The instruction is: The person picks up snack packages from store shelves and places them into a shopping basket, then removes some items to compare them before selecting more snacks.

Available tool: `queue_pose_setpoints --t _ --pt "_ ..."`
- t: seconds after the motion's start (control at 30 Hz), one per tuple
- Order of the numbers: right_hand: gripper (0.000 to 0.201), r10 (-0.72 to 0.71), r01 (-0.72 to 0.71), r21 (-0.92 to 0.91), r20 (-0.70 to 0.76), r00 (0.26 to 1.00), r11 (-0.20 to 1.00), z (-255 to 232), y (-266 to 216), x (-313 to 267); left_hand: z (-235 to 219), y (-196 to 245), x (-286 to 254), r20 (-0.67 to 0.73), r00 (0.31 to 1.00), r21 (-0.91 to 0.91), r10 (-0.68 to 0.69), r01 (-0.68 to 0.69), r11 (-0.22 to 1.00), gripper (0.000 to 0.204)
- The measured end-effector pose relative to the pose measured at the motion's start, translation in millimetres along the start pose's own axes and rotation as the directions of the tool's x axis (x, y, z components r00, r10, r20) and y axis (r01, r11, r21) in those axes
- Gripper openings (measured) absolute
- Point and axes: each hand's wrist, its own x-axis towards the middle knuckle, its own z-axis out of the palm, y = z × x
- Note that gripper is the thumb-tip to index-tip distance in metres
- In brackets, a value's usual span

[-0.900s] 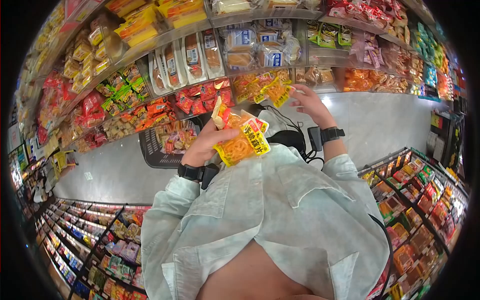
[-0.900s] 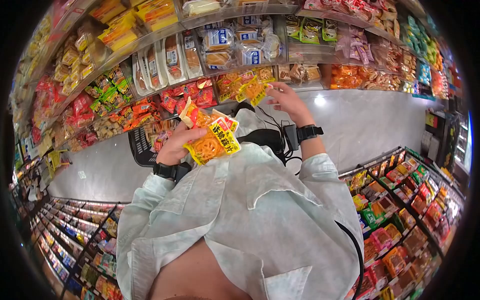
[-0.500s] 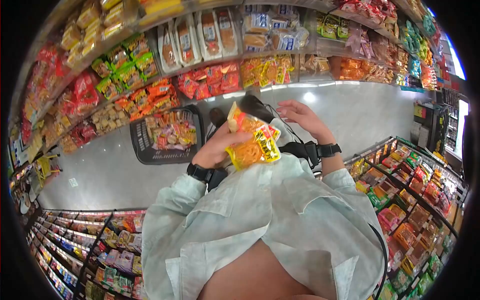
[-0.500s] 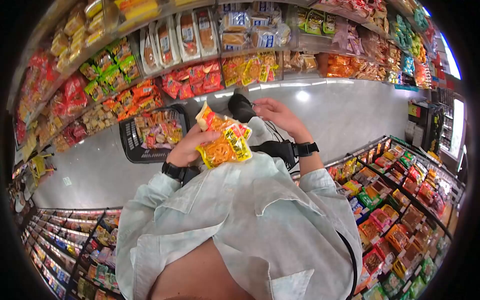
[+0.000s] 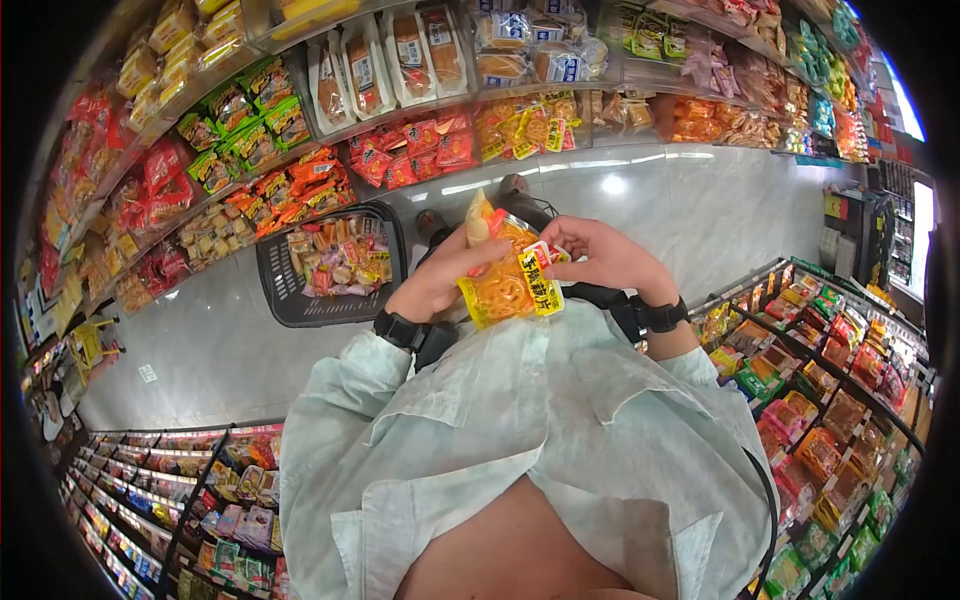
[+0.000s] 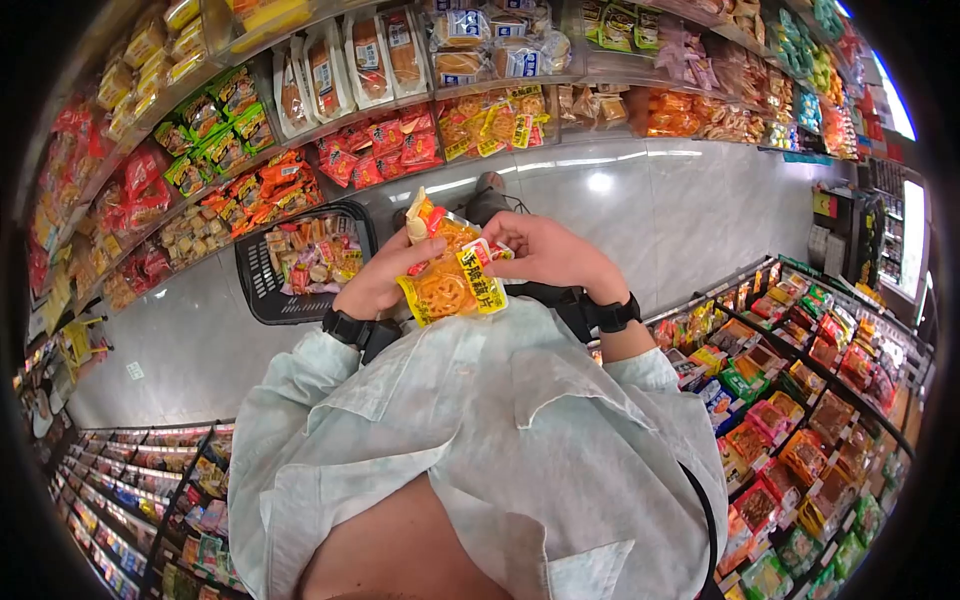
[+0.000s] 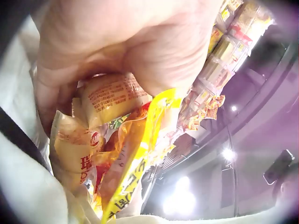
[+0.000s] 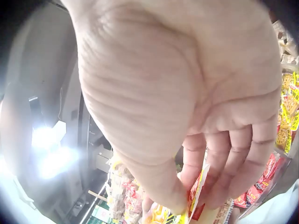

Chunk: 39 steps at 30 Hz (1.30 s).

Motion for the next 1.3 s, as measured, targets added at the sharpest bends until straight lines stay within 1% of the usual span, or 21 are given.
queue_pose_setpoints --t 0.07,0.17,0.27,0.3,0.4,0.43,0.53,0.57,0.67,0.7,0.77,0.8,0.83,0.9,0.97,1.03,1.1,1.13,1.17,1.27,1.3 --pt "0.026 -0.041 0.041 0.034 -0.001 0.999 0.999 -10 14 3 5 1 5 -0.012 1.000 0.020 0.021 -0.021 1.000 0.054" --pt "0.020 -0.110 0.104 0.211 0.015 0.994 0.972 -40 34 11 15 4 17 -0.077 0.996 0.042 0.038 -0.035 0.999 0.054" --pt "0.017 -0.047 0.068 0.294 -0.079 0.996 0.953 -91 40 14 31 9 36 -0.189 0.980 0.024 0.061 -0.058 0.998 0.056" --pt "0.016 -0.042 0.082 0.302 -0.137 0.990 0.950 -109 46 15 39 10 43 -0.232 0.971 0.011 0.065 -0.065 0.998 0.056" --pt "0.015 -0.002 0.140 0.397 -0.328 0.945 0.907 -157 57 16 54 3 65 -0.252 0.960 0.055 0.123 -0.113 0.992 0.060" --pt "0.014 0.008 0.143 0.381 -0.369 0.930 0.913 -173 63 19 65 4 71 -0.305 0.945 0.042 0.120 -0.113 0.993 0.058" --pt "0.015 0.078 0.098 0.452 -0.356 0.931 0.887 -207 76 25 80 0 91 -0.302 0.944 -0.004 0.132 -0.140 0.990 0.053" --pt "0.017 0.065 0.099 0.452 -0.334 0.940 0.886 -218 84 29 88 -4 96 -0.333 0.932 -0.012 0.143 -0.156 0.988 0.049" --pt "0.022 0.038 0.120 0.466 -0.316 0.948 0.877 -234 101 46 106 -14 110 -0.367 0.911 -0.001 0.189 -0.203 0.979 0.047" --pt "0.034 0.074 0.090 0.442 -0.341 0.937 0.892 -240 101 49 112 -16 114 -0.386 0.900 0.002 0.205 -0.221 0.975 0.048" --pt "0.044 0.065 0.102 0.363 -0.421 0.905 0.926 -249 122 66 123 -21 118 -0.427 0.875 0.009 0.230 -0.250 0.968 0.049" --pt "0.048 0.058 0.105 0.323 -0.460 0.886 0.941 -246 122 69 127 -25 119 -0.452 0.862 -0.013 0.228 -0.262 0.965 0.050" --pt "0.053 0.081 0.069 0.307 -0.451 0.889 0.949 -248 121 68 131 -28 122 -0.473 0.850 -0.031 0.230 -0.277 0.960 0.050" --pt "0.048 0.058 0.022 0.342 -0.223 0.973 0.939 -256 107 59 137 -30 125 -0.493 0.836 -0.045 0.239 -0.299 0.953 0.053" --pt "0.043 0.031 -0.026 0.335 -0.009 0.999 0.942 -261 88 50 136 -33 131 -0.515 0.827 -0.045 0.224 -0.286 0.957 0.054" --pt "0.039 0.026 -0.080 0.289 0.186 0.982 0.954 -258 75 41 136 -32 137 -0.512 0.837 -0.041 0.196 -0.251 0.967 0.054" --pt "0.037 -0.071 -0.021 0.248 0.354 0.933 0.969 -252 74 38 135 -29 142 -0.486 0.860 -0.030 0.157 -0.196 0.980 0.055" --pt "0.036 -0.116 0.013 0.234 0.432 0.894 0.972 -245 66 34 136 -26 144 -0.462 0.870 0.001 0.172 -0.194 0.981 0.056" --pt "0.033 -0.106 0.084 0.071 0.411 0.905 0.994 -242 55 25 138 -23 146 -0.435 0.881 0.032 0.186 -0.192 0.981 0.057" --pt "0.025 -0.150 0.092 0.184 0.334 0.930 0.979 -242 66 20 143 -15 153 -0.353 0.907 0.111 0.230 -0.204 0.973 0.058" --pt "0.021 -0.163 0.088 0.260 0.281 0.946 0.962 -244 76 21 143 -14 154 -0.327 0.912 0.134 0.248 -0.215 0.967 0.058"
